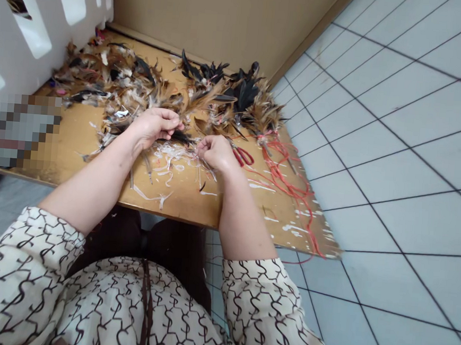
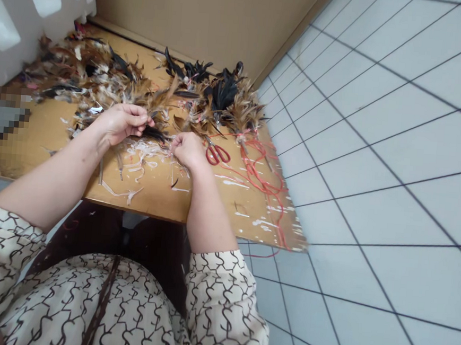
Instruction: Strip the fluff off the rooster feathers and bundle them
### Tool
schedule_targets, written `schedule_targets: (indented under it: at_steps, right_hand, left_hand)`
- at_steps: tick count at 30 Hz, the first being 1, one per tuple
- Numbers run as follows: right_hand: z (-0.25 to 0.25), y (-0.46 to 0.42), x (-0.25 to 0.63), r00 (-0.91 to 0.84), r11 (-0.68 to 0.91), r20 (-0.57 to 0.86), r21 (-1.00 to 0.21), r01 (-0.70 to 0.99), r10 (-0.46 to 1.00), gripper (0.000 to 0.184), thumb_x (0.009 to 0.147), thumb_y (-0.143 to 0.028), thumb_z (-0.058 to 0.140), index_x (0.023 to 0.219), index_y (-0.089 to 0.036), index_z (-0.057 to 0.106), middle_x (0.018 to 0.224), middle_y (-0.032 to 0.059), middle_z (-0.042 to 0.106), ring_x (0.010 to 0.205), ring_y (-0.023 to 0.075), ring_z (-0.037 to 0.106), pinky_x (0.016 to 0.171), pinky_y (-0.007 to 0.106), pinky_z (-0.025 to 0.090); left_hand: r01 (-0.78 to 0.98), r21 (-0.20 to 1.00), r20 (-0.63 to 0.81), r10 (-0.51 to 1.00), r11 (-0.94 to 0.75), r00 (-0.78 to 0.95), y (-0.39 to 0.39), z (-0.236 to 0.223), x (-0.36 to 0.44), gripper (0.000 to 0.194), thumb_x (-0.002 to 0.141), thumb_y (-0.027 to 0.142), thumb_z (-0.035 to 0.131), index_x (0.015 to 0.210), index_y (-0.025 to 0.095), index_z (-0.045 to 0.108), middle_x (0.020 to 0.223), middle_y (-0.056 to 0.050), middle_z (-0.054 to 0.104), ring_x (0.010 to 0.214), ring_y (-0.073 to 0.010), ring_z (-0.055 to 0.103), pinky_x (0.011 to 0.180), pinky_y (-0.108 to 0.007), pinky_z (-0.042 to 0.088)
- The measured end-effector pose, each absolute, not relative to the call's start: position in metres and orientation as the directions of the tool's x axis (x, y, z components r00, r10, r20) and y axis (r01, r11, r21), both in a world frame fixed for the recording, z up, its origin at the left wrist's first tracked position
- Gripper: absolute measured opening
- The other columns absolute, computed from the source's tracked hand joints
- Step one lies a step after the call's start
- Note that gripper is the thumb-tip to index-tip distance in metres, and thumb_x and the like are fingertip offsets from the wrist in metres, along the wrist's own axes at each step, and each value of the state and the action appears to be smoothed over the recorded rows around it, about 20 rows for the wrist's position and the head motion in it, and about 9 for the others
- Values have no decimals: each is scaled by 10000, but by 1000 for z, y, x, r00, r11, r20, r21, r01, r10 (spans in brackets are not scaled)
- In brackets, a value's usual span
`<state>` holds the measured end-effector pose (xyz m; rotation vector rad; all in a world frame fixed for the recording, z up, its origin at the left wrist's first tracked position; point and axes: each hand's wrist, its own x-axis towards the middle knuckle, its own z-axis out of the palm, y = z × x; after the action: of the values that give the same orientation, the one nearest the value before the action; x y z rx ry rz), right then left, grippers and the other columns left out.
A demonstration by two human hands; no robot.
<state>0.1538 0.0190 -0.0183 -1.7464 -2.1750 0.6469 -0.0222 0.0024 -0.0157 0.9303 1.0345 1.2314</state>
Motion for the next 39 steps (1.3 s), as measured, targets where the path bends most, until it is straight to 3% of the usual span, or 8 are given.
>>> schedule_targets:
  at_steps: [11,19,24,28,34,39]
  right_hand:
    - [-18,19,159,-175,152,57,-785,601,983,56,601,-189,560,615,-149,597,542,-20,555,506,91,466,550,237,392]
    - [-13,12,150,-324,87,-22,-944,318,946,80,585,-188,600,614,-164,530,557,-15,588,462,81,474,488,221,380]
    - [-18,13,150,-418,133,8,-953,271,908,130,580,-229,652,630,-151,560,580,-2,609,486,75,481,478,211,367]
    - [-19,14,150,-435,132,6,-957,259,900,159,573,-252,668,645,-152,567,572,-9,606,472,64,468,463,205,344]
    - [-16,13,150,-386,86,-14,-966,242,923,151,559,-234,666,643,-153,569,539,-24,588,452,65,472,464,210,352]
    - [-22,20,156,-293,149,50,-933,327,955,98,601,-225,634,588,-152,570,503,-22,568,453,65,457,481,215,348]
  left_hand:
    - [-297,951,-91,996,81,-18,1,-11,-21,171,640,25,600,510,120,543,525,7,599,389,-24,421,404,-141,366]
    - [-216,969,-105,991,121,86,-2,-15,-13,178,629,-23,633,531,109,564,431,38,515,386,-40,470,421,-157,401]
    - [-220,964,-111,979,148,171,-3,-16,-7,194,644,-47,613,528,100,560,427,36,531,401,-37,507,455,-147,440]
    - [-270,950,-121,982,156,143,-1,-18,-7,196,654,-50,594,535,100,551,442,29,550,422,-40,530,490,-155,471]
    - [-355,928,-90,993,109,70,4,-19,-18,149,657,-19,606,578,93,546,532,18,600,458,-34,550,566,-178,517]
    - [-426,903,-71,997,62,-5,8,-17,-30,130,678,-7,598,604,91,558,591,8,599,495,-32,550,589,-180,521]
